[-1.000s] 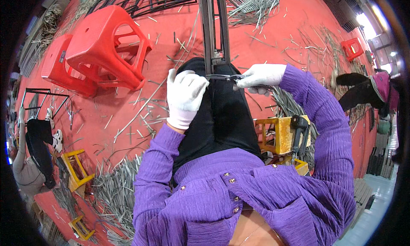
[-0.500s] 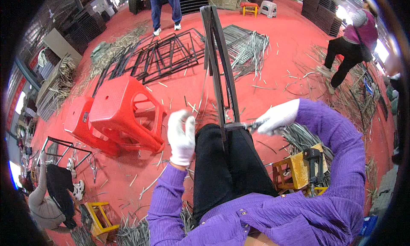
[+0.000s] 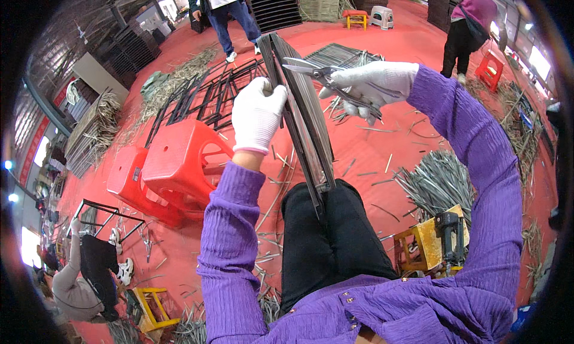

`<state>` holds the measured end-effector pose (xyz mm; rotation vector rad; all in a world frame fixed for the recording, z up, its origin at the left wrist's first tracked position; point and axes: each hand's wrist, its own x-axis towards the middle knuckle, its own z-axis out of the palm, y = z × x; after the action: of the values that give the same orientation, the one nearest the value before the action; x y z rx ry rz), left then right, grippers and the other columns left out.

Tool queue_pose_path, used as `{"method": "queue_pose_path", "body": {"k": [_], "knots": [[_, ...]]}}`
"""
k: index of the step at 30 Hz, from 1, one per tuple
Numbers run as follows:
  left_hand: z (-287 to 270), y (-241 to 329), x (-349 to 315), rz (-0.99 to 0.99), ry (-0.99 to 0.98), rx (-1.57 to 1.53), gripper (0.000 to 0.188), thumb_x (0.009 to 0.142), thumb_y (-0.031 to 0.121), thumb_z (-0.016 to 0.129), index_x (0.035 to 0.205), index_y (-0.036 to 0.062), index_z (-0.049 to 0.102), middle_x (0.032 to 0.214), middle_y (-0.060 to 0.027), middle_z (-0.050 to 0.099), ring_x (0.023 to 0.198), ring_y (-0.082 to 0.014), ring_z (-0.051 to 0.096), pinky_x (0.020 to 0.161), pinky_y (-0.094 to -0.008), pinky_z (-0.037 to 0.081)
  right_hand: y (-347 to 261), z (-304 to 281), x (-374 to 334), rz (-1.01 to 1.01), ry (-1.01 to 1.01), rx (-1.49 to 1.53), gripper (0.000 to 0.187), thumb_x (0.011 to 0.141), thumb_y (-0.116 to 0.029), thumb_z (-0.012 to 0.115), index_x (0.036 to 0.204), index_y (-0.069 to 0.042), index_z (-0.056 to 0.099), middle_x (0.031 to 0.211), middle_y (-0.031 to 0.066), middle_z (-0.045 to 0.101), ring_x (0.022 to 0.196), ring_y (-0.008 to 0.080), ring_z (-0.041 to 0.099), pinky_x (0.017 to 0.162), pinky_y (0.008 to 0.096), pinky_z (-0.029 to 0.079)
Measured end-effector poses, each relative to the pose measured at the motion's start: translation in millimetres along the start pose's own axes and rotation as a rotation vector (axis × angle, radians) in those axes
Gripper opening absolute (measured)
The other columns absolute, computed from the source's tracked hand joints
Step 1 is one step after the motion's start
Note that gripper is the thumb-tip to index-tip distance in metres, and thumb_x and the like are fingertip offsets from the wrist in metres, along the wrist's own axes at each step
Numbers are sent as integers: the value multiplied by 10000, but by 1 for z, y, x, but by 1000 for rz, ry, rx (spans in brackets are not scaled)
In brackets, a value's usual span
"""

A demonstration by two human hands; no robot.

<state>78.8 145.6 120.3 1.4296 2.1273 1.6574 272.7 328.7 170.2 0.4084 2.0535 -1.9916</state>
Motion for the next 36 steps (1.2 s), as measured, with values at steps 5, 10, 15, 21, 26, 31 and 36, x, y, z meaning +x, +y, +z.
{"method": "queue_pose_path", "body": {"k": [5, 10, 15, 21, 26, 31, 36], "knots": [[-3, -16, 7, -305, -262, -809, 215, 1023, 310, 552, 1074, 123, 646, 929, 22, 646, 903, -123, 607, 778, -332, 488, -12, -2, 9, 77, 19, -11, 596, 1005, -551, 467, 1324, -51, 518, 787, 85, 666, 606, 151, 654, 567, 389, 573], [3, -24, 6, -304, -336, -961, 213, 1014, 302, 556, 1050, 120, 661, 945, 14, 639, 897, -126, 597, 794, -333, 475, -25, -2, 8, 67, -58, -53, 621, 1000, -572, 448, 1308, -39, 530, 763, 60, 644, 592, 129, 633, 561, 399, 579], [6, -21, 4, -308, -297, -966, 219, 1021, 318, 550, 1060, 128, 652, 919, 25, 660, 867, -137, 608, 808, -366, 480, -37, -7, 5, 93, -123, -60, 609, 1015, -550, 431, 1302, -26, 545, 750, 30, 614, 563, 105, 602, 505, 334, 555], [6, -21, 2, -276, -300, -955, 210, 1035, 323, 513, 1032, 154, 638, 946, 26, 655, 882, -145, 613, 806, -376, 483, -39, -7, 12, 88, -15, -127, 561, 1017, -532, 452, 1262, -44, 584, 699, -6, 566, 467, 65, 503, 413, 268, 472], [0, -25, 2, -252, -326, -945, 232, 1051, 332, 476, 1011, 160, 627, 967, 11, 655, 928, -160, 625, 848, -407, 500, -36, 4, 14, 71, 71, -209, 553, 1011, -535, 470, 1259, -57, 599, 623, -43, 502, 419, 38, 395, 357, 220, 342], [-5, -27, 9, -305, -385, -1060, 307, 1061, 390, 440, 984, 165, 635, 972, -1, 658, 953, -192, 637, 869, -435, 521, 57, 15, 20, -174, 135, 12, 512, 1026, -508, 455, 1351, -127, 562, 663, -63, 532, 507, 59, 534, 436, 228, 412], [-13, -21, 20, -177, -56, -583, 393, 1023, 461, 523, 1043, 83, 628, 893, 9, 607, 816, -87, 567, 754, -267, 472, 292, 12, 21, -219, 290, 597, 530, 987, -480, 541, 1388, -135, 503, 762, 0, 584, 643, 130, 585, 598, 301, 470]]}}
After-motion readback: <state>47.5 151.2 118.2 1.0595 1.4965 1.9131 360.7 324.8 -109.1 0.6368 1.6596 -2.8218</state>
